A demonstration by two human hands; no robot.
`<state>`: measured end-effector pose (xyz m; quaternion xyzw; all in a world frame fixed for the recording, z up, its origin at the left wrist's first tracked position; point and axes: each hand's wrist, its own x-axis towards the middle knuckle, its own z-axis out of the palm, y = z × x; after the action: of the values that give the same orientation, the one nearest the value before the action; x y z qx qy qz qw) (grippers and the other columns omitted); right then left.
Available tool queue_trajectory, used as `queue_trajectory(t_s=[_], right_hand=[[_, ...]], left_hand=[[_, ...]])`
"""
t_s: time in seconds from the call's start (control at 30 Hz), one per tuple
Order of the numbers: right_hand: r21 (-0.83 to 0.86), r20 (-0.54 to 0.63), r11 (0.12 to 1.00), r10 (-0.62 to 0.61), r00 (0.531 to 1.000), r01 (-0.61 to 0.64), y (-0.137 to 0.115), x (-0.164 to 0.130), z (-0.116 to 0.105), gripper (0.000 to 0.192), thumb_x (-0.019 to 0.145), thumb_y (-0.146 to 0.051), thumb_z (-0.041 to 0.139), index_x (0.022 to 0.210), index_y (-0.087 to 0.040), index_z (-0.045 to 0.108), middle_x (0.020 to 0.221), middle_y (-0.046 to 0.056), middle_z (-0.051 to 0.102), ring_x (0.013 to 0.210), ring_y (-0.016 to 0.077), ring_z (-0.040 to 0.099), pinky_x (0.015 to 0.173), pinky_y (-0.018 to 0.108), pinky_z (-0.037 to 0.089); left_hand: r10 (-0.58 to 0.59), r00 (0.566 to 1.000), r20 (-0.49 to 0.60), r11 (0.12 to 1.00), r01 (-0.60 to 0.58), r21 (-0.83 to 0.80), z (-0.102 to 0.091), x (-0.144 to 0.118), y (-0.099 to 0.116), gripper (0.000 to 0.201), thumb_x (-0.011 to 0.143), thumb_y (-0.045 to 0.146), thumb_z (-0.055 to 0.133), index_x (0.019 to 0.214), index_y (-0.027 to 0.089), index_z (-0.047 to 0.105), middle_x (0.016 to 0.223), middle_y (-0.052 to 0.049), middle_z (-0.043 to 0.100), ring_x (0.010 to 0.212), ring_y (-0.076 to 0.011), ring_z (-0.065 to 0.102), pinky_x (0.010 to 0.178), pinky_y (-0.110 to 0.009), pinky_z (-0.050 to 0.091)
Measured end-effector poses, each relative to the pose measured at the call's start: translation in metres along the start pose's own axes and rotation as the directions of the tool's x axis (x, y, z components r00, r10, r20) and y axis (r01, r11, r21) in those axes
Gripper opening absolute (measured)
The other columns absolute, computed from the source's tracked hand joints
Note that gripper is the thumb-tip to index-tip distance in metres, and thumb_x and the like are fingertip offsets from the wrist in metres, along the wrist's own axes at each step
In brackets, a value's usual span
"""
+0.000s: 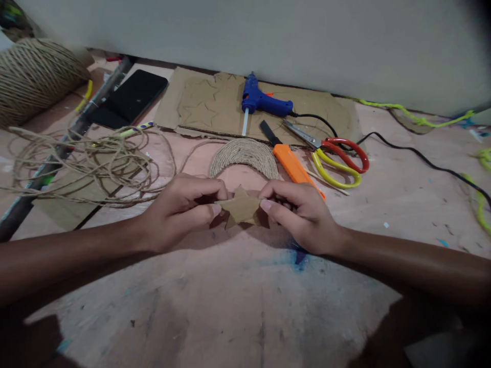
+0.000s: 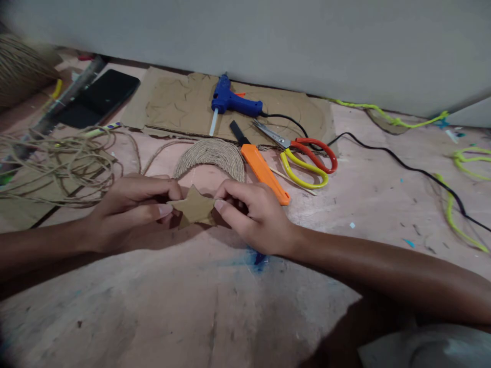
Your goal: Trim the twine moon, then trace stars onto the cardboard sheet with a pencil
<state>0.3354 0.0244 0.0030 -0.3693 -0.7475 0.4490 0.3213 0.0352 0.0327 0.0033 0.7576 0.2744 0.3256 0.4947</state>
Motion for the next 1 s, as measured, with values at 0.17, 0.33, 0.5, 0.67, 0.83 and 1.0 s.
queue_trajectory(t_s=[0.17,0.33,0.5,0.67,0.83,1.0], right_hand=[[0.005,-0.013,1.0,0.0,1.0,0.0,0.0003,-0.0004,0.0005,0.023,0.114,-0.027,0.067,0.091,-0.024,0.071,0.068,-0.008,0.065,0.055,0.009,0.048,0.054,0.027,0.035],[0.008,-0.018,1.0,-0.002,1.0,0.002,0.0001,-0.0013,-0.0009,0.023,0.115,-0.027,0.068,0.093,-0.024,0.071,0.069,-0.008,0.066,0.057,0.0095,0.05,0.055,0.028,0.035],[0.017,-0.043,1.0,-0.023,0.999,0.023,0.0012,-0.0023,-0.0009,0.025,0.119,-0.027,0.065,0.095,-0.025,0.071,0.069,-0.008,0.067,0.062,0.0116,0.056,0.062,0.03,0.041],[0.014,-0.064,0.999,-0.048,0.997,0.049,0.0053,-0.0031,0.0015,0.024,0.12,-0.027,0.064,0.097,-0.025,0.071,0.068,-0.008,0.064,0.065,0.0137,0.058,0.067,0.032,0.043],[-0.004,-0.058,0.999,-0.044,0.997,0.044,0.0051,-0.0032,0.0004,0.026,0.121,-0.027,0.064,0.096,-0.025,0.07,0.068,-0.008,0.064,0.063,0.0131,0.055,0.066,0.032,0.042],[-0.029,-0.021,0.999,-0.046,0.999,0.045,0.0029,-0.0021,-0.0021,0.024,0.118,-0.025,0.065,0.094,-0.025,0.07,0.068,-0.008,0.063,0.06,0.012,0.053,0.062,0.031,0.04]], left_hand=[[0.03,0.999,-0.036,1.0,-0.03,-0.002,0.0003,-0.0001,0.0026,0.036,0.123,0.024,0.065,0.087,0.023,0.068,0.079,0.0,0.076,0.068,-0.0153,0.064,0.068,-0.03,0.05],[0.019,0.999,-0.04,1.0,-0.019,0.015,-0.0003,-0.0009,0.0034,0.046,0.13,0.035,0.07,0.086,0.022,0.066,0.08,0.001,0.073,0.069,-0.0141,0.061,0.067,-0.028,0.049],[0.016,0.999,-0.041,1.0,-0.016,0.018,0.0002,-0.0019,0.0023,0.04,0.124,0.025,0.067,0.084,0.022,0.064,0.078,0.0,0.072,0.071,-0.0151,0.063,0.065,-0.029,0.045],[0.001,0.998,-0.059,1.0,-0.001,0.001,0.0022,-0.001,-0.0003,0.043,0.125,0.028,0.072,0.083,0.022,0.064,0.073,0.002,0.066,0.067,-0.0127,0.058,0.064,-0.027,0.044],[-0.061,0.996,-0.059,0.998,0.059,-0.035,0.0029,-0.0031,0.0006,0.053,0.13,0.04,0.074,0.082,0.021,0.062,0.074,0.002,0.065,0.067,-0.0124,0.054,0.061,-0.028,0.039],[-0.119,0.991,-0.062,0.989,0.113,-0.095,0.002,-0.0068,0.0002,0.06,0.133,0.061,0.075,0.089,0.021,0.065,0.076,0.005,0.063,0.064,-0.0115,0.055,0.064,-0.025,0.051]])
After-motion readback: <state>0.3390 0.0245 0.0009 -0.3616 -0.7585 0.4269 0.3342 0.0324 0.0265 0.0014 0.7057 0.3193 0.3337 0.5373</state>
